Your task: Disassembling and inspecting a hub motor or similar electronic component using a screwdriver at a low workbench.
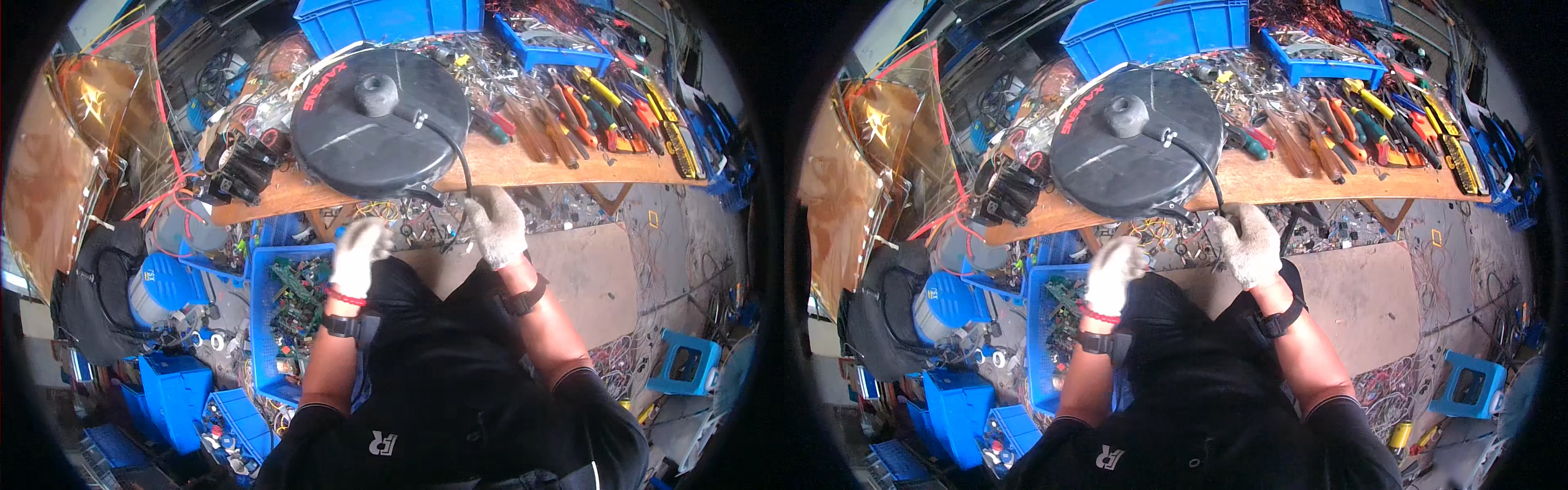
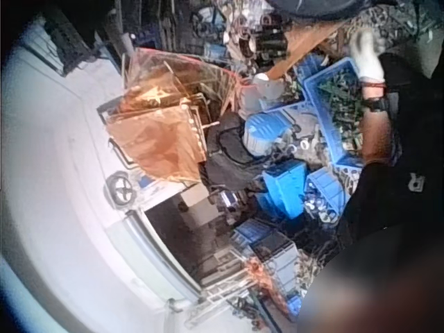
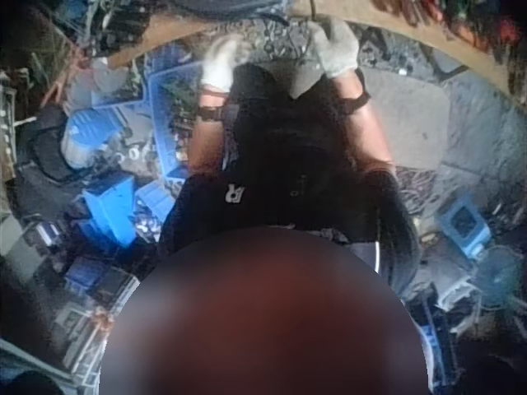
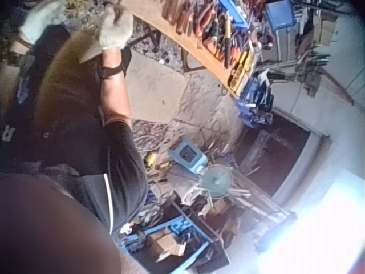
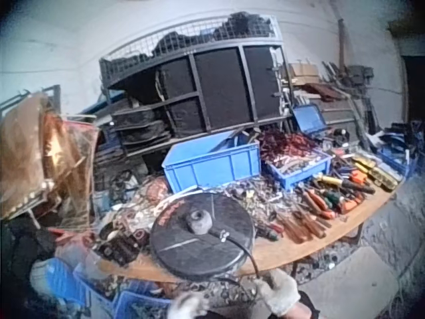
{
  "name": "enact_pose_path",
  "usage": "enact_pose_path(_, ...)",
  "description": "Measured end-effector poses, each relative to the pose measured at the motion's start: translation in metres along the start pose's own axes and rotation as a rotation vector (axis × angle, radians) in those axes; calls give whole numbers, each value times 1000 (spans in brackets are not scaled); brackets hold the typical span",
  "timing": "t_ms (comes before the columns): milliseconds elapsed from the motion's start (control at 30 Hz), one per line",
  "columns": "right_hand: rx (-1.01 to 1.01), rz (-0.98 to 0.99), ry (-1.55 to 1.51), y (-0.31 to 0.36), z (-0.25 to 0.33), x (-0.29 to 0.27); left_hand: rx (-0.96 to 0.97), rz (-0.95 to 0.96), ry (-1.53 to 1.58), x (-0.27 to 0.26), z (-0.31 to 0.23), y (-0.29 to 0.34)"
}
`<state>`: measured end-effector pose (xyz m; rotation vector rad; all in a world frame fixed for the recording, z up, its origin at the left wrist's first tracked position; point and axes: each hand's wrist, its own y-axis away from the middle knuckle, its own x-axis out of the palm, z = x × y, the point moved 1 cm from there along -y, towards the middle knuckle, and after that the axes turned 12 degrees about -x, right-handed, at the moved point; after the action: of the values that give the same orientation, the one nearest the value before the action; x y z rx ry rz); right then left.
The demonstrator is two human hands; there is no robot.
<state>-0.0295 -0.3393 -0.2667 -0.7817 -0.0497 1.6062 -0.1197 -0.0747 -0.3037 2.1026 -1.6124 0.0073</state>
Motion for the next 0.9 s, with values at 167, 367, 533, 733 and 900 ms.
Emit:
enact_pose_path(167,-8,-8,164,-14,4,-1,-176,301,63,54,25,-16)
enact_pose_path(367,8,119,208,-18,-4,8,-187,340,338,99,15,-37)
enact_pose_path(533,-59,118,139,-13,-11,8,-242,397,573,100,20,-49)
enact_pose_path(733,-125,94,166,-14,-2,8,-286,198,413,99,5,-45)
enact_pose_path(900,-205,55,212,-10,-8,5,-120,85,255,94,16,-54)
